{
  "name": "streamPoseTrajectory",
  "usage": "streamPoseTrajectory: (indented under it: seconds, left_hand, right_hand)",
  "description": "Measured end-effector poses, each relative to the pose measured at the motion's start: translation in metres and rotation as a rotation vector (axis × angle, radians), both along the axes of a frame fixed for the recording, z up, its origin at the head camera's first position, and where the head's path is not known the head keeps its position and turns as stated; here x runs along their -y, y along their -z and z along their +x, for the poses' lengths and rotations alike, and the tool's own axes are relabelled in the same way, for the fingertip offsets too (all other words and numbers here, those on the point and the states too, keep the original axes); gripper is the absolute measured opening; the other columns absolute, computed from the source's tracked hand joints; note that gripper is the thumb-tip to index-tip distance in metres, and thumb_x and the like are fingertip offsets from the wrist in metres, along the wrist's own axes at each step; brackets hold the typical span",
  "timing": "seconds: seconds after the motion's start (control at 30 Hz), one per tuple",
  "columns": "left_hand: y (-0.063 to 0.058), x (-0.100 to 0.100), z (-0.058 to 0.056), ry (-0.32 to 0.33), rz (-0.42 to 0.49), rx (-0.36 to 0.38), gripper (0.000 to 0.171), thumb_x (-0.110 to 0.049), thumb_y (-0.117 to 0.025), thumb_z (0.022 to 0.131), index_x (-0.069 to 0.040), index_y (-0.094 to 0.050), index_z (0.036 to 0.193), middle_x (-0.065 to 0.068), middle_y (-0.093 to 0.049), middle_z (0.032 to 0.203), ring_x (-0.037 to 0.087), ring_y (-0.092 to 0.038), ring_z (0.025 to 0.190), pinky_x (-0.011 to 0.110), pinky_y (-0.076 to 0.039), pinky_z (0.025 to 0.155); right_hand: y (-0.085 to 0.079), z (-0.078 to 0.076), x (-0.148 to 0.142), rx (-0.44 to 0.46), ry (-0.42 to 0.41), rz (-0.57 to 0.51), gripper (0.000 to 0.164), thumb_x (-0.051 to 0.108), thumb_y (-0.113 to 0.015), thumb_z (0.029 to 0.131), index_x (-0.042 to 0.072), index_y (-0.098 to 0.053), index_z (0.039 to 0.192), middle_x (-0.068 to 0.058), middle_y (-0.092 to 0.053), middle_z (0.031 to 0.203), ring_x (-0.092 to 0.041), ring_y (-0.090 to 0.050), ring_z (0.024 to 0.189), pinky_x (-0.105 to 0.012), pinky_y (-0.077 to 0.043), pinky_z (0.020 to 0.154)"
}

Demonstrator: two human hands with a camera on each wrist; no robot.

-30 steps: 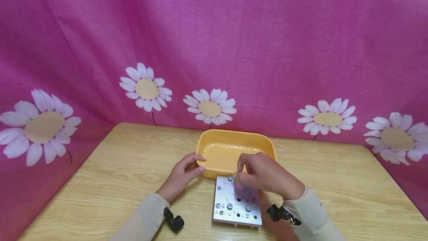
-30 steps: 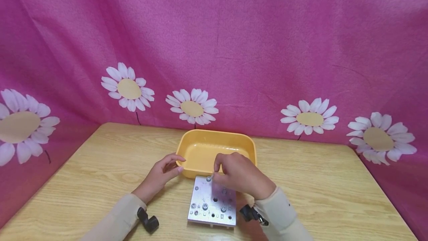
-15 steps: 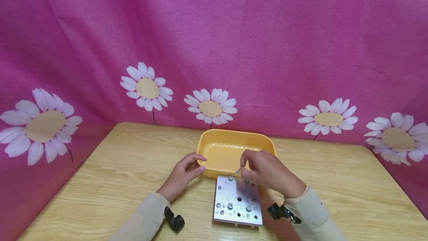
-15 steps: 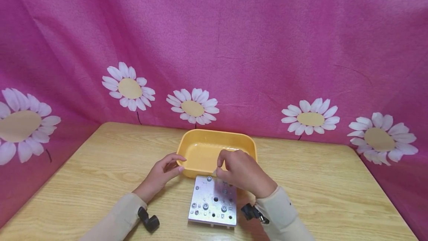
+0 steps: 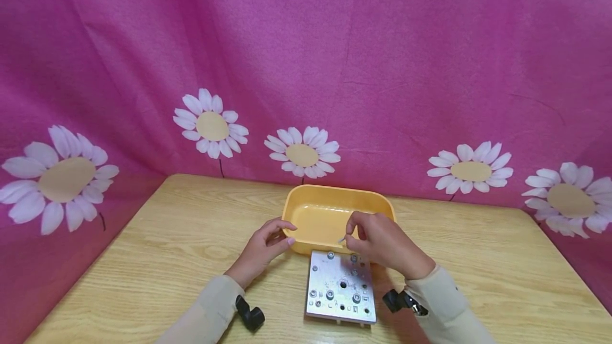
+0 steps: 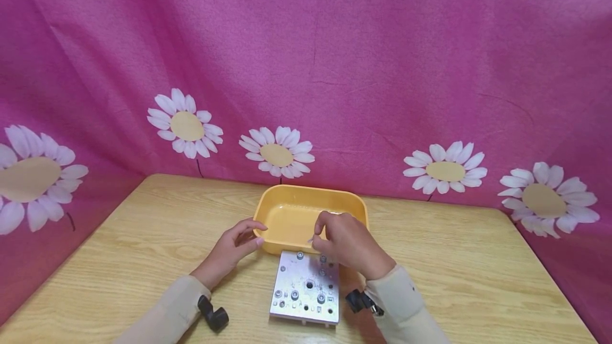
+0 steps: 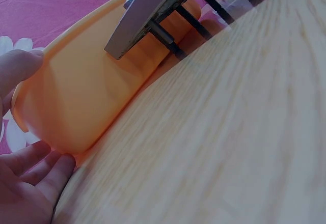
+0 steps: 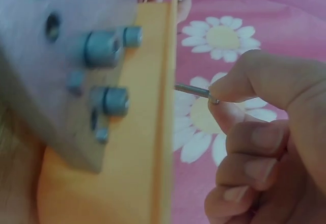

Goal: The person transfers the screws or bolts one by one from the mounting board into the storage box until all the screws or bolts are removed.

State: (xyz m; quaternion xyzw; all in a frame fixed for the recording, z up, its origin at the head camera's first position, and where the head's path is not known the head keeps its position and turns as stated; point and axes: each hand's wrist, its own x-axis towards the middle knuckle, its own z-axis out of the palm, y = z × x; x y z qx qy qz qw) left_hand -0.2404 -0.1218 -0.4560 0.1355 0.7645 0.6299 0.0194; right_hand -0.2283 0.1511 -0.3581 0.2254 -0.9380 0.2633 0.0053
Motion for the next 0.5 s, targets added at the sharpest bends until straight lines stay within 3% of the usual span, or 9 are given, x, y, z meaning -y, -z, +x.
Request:
streamPoseTrajectory:
  seconds: [0.3, 0.5]
  left_hand:
    - [0.0, -0.001, -0.001, -0.017, -0.008, 0.008, 0.028, -0.033, -0.071, 0.088, -0.024, -0.064, 0.113, -0.003, -0.052, 0.13, 0.019, -0.049, 0.117, 0.038, -0.041, 0.106]
    - [-0.001, -0.002, -0.001, -0.031, 0.009, 0.016, 0.025, -0.022, -0.071, 0.089, -0.021, -0.065, 0.113, -0.002, -0.053, 0.129, 0.019, -0.049, 0.112, 0.039, -0.042, 0.104]
  right_hand:
    - [0.015, -0.019, -0.013, -0.094, -0.005, -0.031, 0.009, 0.014, -0.069, 0.08, 0.015, -0.059, 0.081, 0.006, -0.044, 0.057, -0.007, -0.039, 0.049, -0.022, -0.03, 0.044]
    - [0.023, -0.03, -0.014, -0.084, -0.005, -0.043, 0.006, 0.015, -0.066, 0.081, 0.016, -0.06, 0.082, 0.007, -0.045, 0.057, -0.007, -0.04, 0.05, -0.022, -0.032, 0.045]
